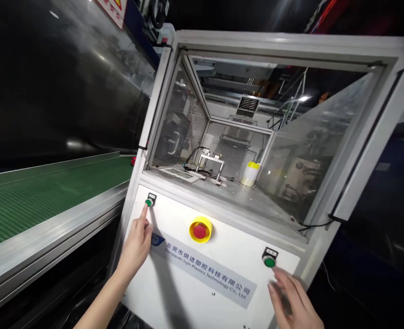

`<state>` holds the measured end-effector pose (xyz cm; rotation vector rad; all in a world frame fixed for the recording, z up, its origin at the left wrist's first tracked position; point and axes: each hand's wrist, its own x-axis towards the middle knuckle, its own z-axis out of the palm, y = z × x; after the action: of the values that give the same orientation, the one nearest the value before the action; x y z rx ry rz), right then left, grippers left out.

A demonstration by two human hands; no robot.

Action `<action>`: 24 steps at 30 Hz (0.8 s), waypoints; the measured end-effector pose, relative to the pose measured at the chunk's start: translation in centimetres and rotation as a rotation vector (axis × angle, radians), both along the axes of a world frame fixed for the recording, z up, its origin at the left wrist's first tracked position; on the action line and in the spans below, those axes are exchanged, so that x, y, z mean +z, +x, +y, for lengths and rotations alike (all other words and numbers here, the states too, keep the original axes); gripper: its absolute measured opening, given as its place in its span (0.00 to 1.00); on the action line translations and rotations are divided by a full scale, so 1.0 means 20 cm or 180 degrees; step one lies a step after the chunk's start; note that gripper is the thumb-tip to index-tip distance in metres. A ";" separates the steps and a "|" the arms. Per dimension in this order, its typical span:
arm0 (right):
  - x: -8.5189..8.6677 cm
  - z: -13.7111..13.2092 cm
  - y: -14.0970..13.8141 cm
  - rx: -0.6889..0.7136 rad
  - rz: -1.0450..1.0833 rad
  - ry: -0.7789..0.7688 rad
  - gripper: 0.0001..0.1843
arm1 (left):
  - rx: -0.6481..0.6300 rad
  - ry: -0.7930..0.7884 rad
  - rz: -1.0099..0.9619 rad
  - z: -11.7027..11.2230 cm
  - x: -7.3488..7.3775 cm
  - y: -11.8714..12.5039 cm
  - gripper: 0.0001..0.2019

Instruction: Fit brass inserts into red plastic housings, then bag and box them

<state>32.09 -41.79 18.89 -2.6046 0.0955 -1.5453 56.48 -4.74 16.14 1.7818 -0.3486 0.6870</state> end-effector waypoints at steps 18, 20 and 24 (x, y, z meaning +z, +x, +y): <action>-0.01 0.11 0.00 -0.1075 0.0135 -0.1275 0.35 | 0.1147 0.1604 0.0164 0.02 0.15 -0.09 0.36; -0.02 0.10 0.00 -0.1041 0.0150 -0.1229 0.33 | 0.1034 0.1807 0.0322 0.06 0.18 -0.11 0.37; -0.09 0.02 -0.05 -0.0424 -0.0254 -0.0774 0.36 | 0.0812 0.1663 0.0195 0.18 0.18 -0.10 0.31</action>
<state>31.09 -41.47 17.08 -2.7644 0.0801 -1.8086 54.48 -1.08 19.79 2.3683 -0.2764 0.7639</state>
